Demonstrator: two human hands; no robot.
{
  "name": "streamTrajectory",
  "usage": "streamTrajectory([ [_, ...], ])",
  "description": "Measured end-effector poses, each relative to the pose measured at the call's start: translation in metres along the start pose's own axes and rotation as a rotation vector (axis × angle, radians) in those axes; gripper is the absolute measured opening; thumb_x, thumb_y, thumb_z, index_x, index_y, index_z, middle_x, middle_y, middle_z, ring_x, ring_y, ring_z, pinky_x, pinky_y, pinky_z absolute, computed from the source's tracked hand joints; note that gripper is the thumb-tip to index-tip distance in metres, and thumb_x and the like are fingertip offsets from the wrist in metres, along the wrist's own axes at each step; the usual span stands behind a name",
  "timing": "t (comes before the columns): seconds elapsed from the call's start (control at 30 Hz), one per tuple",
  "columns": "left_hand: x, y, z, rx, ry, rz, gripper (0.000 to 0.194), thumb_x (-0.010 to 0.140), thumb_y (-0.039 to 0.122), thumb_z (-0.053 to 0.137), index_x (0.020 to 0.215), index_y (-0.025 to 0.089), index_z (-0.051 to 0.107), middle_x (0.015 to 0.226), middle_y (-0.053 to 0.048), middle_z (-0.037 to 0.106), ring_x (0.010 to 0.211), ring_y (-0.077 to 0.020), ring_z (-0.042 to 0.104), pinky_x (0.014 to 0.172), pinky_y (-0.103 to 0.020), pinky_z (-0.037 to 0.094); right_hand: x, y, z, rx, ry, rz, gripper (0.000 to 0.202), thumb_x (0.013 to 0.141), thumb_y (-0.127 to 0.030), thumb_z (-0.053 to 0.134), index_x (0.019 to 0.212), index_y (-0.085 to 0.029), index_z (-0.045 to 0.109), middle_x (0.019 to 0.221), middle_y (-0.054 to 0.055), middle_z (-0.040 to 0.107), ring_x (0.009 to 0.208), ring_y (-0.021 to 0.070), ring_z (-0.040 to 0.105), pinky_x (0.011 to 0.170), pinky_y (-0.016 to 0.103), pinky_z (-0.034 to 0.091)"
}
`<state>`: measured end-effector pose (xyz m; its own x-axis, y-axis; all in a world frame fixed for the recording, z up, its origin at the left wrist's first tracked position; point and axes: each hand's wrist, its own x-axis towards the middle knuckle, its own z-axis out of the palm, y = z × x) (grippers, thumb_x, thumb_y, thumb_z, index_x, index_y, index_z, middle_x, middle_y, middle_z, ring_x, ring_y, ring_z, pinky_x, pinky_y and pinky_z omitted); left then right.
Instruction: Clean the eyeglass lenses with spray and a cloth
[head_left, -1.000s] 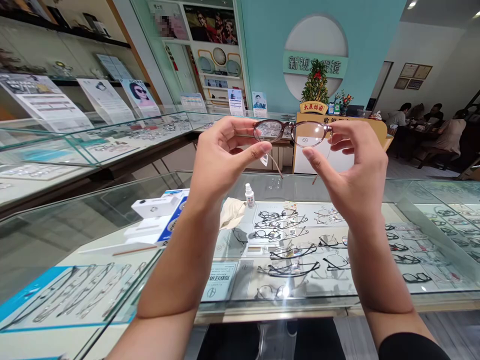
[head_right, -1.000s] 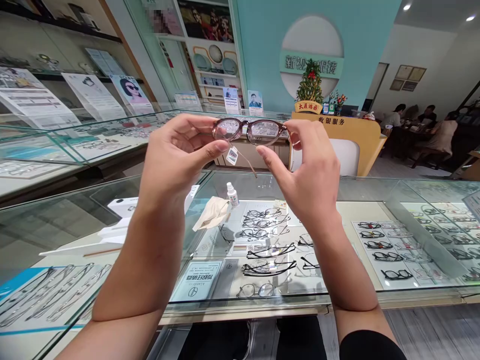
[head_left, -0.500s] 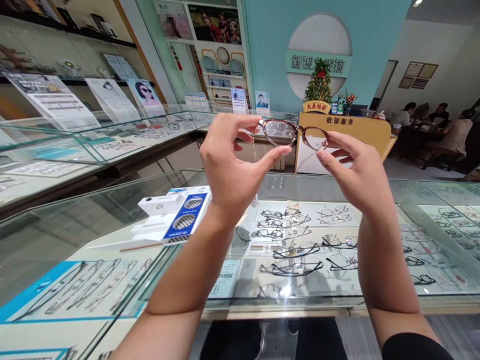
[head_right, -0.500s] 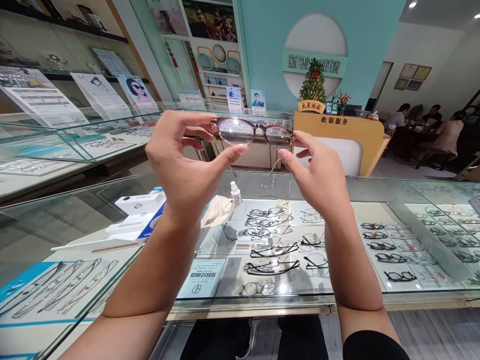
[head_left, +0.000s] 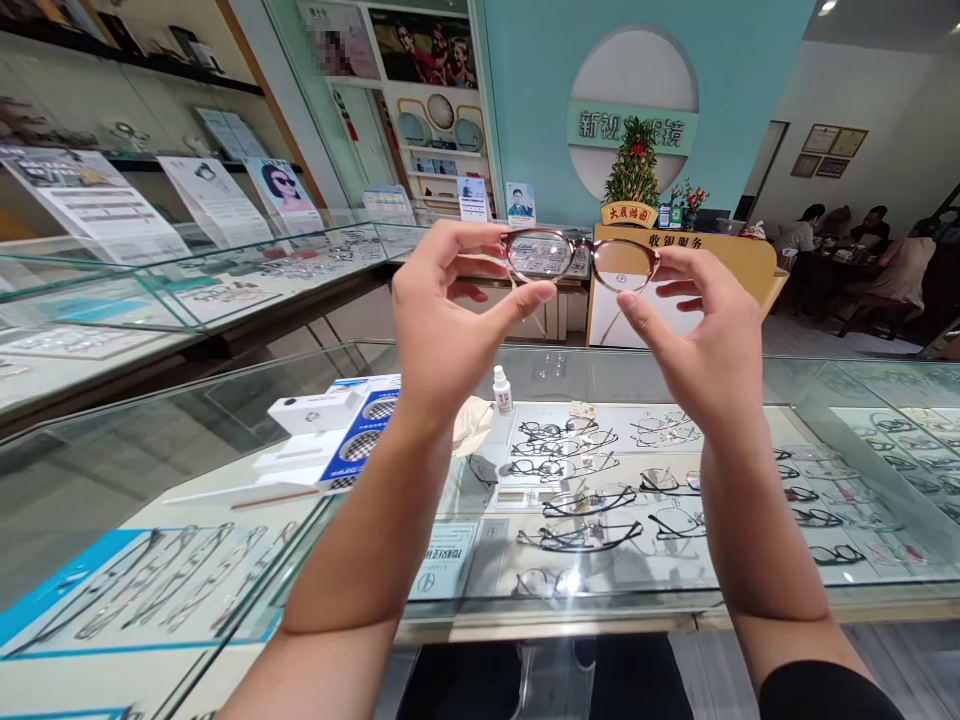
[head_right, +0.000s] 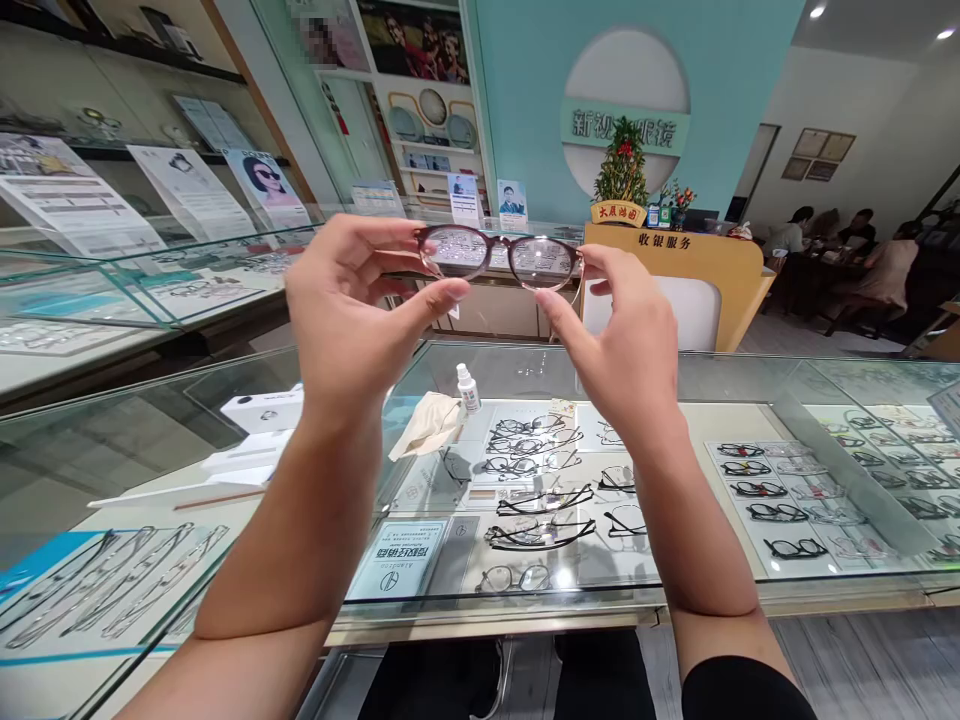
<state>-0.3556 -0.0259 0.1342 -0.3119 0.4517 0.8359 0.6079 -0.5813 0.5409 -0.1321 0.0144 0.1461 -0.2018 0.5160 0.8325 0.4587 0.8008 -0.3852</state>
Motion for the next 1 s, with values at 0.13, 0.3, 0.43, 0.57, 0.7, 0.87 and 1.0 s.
streamTrajectory([
  [0.13, 0.009, -0.016, 0.000, -0.089, -0.071, -0.043, 0.063, 0.068, 0.075, 0.087, 0.113, 0.035, 0.071, 0.111, -0.005, 0.078, 0.105, -0.0306, 0.076, 0.081, -0.045, 0.065, -0.002, -0.006, 0.006, -0.075, 0.068, -0.064, 0.040, 0.101, -0.052, 0.061, 0.134, -0.030, 0.064, 0.127, 0.011, 0.072, 0.117, 0.0304, 0.070, 0.097, 0.050, 0.061],
  [0.3, 0.010, -0.022, 0.004, -0.118, -0.084, -0.053, 0.062, 0.069, 0.077, 0.085, 0.111, 0.035, 0.071, 0.110, -0.005, 0.078, 0.104, -0.0314, 0.077, 0.081, -0.046, 0.066, -0.003, -0.007, 0.006, -0.088, 0.066, -0.066, 0.040, 0.101, -0.051, 0.060, 0.137, -0.033, 0.061, 0.128, 0.011, 0.070, 0.119, 0.0323, 0.068, 0.097, 0.053, 0.061],
  [0.43, 0.008, -0.017, 0.005, -0.089, -0.063, -0.020, 0.062, 0.071, 0.075, 0.085, 0.117, 0.037, 0.070, 0.119, -0.005, 0.077, 0.114, -0.0327, 0.075, 0.084, -0.046, 0.066, -0.002, -0.008, 0.006, -0.082, 0.065, -0.067, 0.041, 0.101, -0.046, 0.061, 0.140, -0.033, 0.058, 0.132, 0.012, 0.067, 0.123, 0.0333, 0.066, 0.101, 0.056, 0.060],
  [0.57, 0.008, -0.014, 0.009, -0.107, -0.039, 0.009, 0.071, 0.068, 0.075, 0.088, 0.126, 0.040, 0.066, 0.130, -0.003, 0.074, 0.127, -0.0357, 0.070, 0.092, -0.050, 0.065, -0.004, -0.012, 0.008, -0.129, 0.096, -0.103, 0.046, 0.102, -0.044, 0.060, 0.147, -0.035, 0.054, 0.139, 0.014, 0.064, 0.132, 0.0377, 0.060, 0.105, 0.063, 0.058],
  [0.7, 0.008, -0.019, 0.018, -0.142, -0.020, 0.018, 0.076, 0.071, 0.079, 0.084, 0.131, 0.038, 0.061, 0.136, -0.005, 0.071, 0.132, -0.0354, 0.068, 0.094, -0.050, 0.064, -0.008, -0.017, 0.009, -0.187, 0.095, -0.122, 0.045, 0.103, -0.045, 0.058, 0.147, -0.036, 0.055, 0.142, 0.015, 0.062, 0.140, 0.0387, 0.055, 0.108, 0.063, 0.057],
  [0.87, 0.003, -0.022, 0.026, -0.065, 0.066, 0.024, 0.081, 0.073, 0.081, 0.080, 0.139, 0.042, 0.053, 0.142, -0.006, 0.067, 0.139, -0.0354, 0.062, 0.097, -0.052, 0.062, -0.008, -0.016, 0.014, -0.162, 0.084, -0.103, 0.043, 0.102, -0.042, 0.058, 0.145, -0.035, 0.056, 0.145, 0.014, 0.061, 0.142, 0.0370, 0.054, 0.107, 0.060, 0.058],
  [1.0, -0.005, -0.017, 0.027, -0.055, 0.158, 0.063, 0.086, 0.077, 0.082, 0.077, 0.144, 0.035, 0.050, 0.147, -0.004, 0.061, 0.154, -0.0397, 0.045, 0.104, -0.056, 0.056, -0.003, -0.006, 0.019, 0.030, 0.067, -0.067, 0.041, 0.102, -0.039, 0.058, 0.141, -0.029, 0.055, 0.147, 0.012, 0.064, 0.134, 0.0284, 0.063, 0.101, 0.048, 0.061],
])
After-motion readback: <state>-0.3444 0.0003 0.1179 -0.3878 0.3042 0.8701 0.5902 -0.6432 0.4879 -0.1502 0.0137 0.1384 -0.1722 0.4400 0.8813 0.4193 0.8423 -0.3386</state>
